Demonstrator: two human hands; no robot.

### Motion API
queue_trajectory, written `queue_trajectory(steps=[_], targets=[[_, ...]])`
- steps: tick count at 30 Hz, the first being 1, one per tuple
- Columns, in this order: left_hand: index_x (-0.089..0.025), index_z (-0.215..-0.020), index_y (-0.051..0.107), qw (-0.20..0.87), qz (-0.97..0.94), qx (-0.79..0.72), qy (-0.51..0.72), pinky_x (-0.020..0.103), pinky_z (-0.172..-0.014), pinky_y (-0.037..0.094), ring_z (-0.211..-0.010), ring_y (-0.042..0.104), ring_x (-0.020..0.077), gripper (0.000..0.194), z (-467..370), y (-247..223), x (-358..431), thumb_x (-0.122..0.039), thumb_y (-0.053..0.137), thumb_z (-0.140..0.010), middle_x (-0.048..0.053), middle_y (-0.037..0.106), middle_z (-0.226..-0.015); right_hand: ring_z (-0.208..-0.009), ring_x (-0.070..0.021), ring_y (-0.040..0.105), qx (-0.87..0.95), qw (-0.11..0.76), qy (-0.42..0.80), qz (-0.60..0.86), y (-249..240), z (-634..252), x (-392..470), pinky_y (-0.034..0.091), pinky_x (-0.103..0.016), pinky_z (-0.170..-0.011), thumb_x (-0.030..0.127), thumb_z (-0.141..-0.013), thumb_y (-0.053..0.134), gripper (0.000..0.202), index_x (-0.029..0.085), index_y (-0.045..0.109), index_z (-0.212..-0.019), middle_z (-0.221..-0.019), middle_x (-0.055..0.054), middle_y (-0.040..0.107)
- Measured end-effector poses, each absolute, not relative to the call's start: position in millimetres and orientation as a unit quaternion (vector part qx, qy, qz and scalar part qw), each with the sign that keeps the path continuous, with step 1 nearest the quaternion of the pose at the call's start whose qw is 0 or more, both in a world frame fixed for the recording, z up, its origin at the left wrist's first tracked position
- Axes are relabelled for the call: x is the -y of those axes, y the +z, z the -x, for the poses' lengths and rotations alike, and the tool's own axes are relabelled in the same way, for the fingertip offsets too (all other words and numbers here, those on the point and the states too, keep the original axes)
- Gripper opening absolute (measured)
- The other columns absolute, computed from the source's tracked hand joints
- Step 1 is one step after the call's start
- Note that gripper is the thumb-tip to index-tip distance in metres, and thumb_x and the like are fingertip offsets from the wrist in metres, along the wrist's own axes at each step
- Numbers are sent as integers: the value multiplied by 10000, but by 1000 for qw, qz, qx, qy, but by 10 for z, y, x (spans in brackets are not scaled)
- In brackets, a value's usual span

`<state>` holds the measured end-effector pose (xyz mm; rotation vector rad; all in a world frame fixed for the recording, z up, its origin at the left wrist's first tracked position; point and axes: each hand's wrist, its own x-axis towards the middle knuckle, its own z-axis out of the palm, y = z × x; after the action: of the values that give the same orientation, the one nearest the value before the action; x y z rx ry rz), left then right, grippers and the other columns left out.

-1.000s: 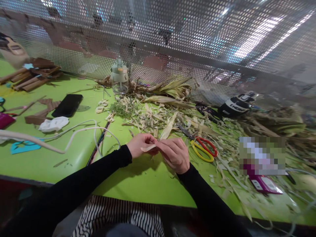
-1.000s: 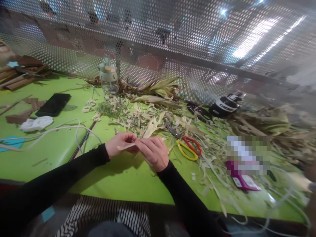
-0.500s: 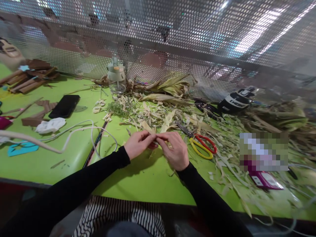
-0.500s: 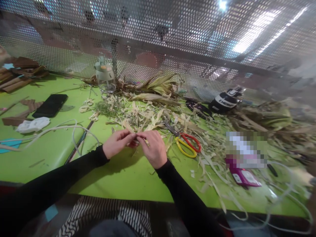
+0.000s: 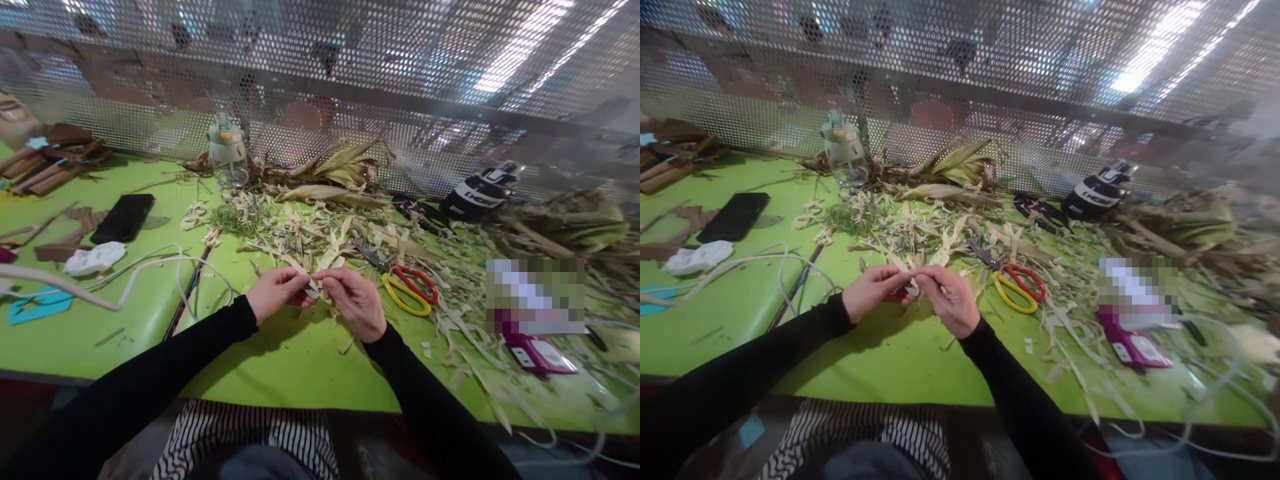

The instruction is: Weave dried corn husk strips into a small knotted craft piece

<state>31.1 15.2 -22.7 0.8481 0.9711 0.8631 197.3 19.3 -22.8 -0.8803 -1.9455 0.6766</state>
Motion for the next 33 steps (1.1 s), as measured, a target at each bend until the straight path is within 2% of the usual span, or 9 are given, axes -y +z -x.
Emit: queue_trajectory(steps=[3,8,10,15,23,26,28,30,33], targets=[[-108,-691,585,708,-387,-440,393,254,-671,540,-552,629,88,198,-310,-239,-158,-264,616,-808,28,670,-632,-568,-105,537,805,400,233,372,-176,-1979,-186,422,-222,-496,199,-855,535,106,196,630,-899,-724,-1,628],[-112,-646,563,695,-383,-446,414,262,-678,548,-532,631,95,200,-307,-246,-179,-207,591,-821,12,645,-572,-565,-108,446,829,371,147,393,-133,-1966,-190,360,-234,-505,117,-794,499,144,176,526,-665,-658,-5,521],[-111,-645,566,696,-381,-447,412,254,-674,549,-532,633,93,187,-305,-234,-175,-188,599,-812,13,651,-579,-552,-102,420,831,374,122,393,-133,-1956,-195,339,-227,-489,115,-795,500,179,179,478,-630,-644,-1,496],[-100,-678,583,701,-378,-455,398,245,-674,549,-534,634,87,179,-298,-204,-164,-152,542,-844,26,664,-597,-572,-105,460,853,347,127,369,-129,-1968,-219,369,-221,-498,159,-831,539,107,166,561,-727,-674,-15,563],[-101,-664,588,718,-354,-465,377,247,-678,548,-542,635,88,164,-241,-164,-200,-143,567,-821,38,671,-613,-633,-128,509,869,302,180,348,-125,-2057,-287,412,-248,-547,210,-853,566,86,156,621,-815,-740,-40,606],[-100,-715,619,735,-368,-433,371,247,-740,539,-621,656,86,45,-202,-177,-217,-74,621,-751,37,696,-691,-679,-138,537,873,289,195,340,-113,-2080,-310,439,-263,-597,190,-862,553,82,162,618,-819,-758,-42,611],[-103,-778,636,742,-384,-412,363,245,-769,528,-678,664,88,109,-181,-202,-229,-35,662,-698,30,705,-726,-702,-144,539,872,284,193,347,-99,-2087,-314,439,-274,-625,186,-868,542,93,166,608,-805,-760,-41,605],[-108,-815,639,746,-401,-396,354,248,-766,524,-677,657,83,168,-172,-234,-238,-59,707,-669,18,703,-721,-706,-147,533,872,280,190,355,-84,-2089,-312,430,-279,-633,194,-872,536,103,169,598,-795,-751,-38,595],[-109,-816,632,750,-422,-375,346,251,-740,522,-638,638,73,208,-174,-280,-240,-177,754,-662,8,693,-700,-708,-148,529,879,262,197,347,-62,-2089,-303,424,-277,-639,196,-877,525,118,167,591,-784,-736,-35,584]])
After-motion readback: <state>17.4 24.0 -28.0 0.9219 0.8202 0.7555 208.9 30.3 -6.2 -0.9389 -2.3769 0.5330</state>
